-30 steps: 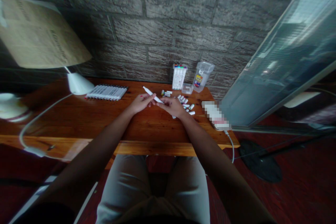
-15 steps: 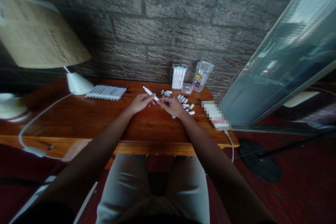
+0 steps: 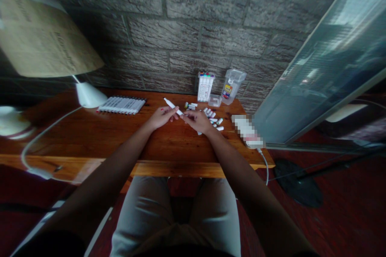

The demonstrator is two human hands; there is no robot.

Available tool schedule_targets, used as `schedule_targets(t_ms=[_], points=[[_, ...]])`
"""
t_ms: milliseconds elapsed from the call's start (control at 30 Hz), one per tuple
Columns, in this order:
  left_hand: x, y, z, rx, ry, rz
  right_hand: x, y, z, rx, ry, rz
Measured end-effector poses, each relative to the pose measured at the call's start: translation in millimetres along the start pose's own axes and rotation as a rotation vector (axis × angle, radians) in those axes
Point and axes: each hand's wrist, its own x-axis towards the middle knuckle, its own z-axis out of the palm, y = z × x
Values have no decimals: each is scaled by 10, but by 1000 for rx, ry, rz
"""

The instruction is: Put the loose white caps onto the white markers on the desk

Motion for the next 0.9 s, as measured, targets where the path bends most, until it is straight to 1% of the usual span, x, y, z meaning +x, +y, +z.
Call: schedule_targets(t_ms=[700, 900], points=[[19, -56, -20, 48, 7, -2, 4, -7, 0, 15, 5, 8], [16, -37, -22, 32, -2, -7, 0, 2, 2, 25, 12, 7]])
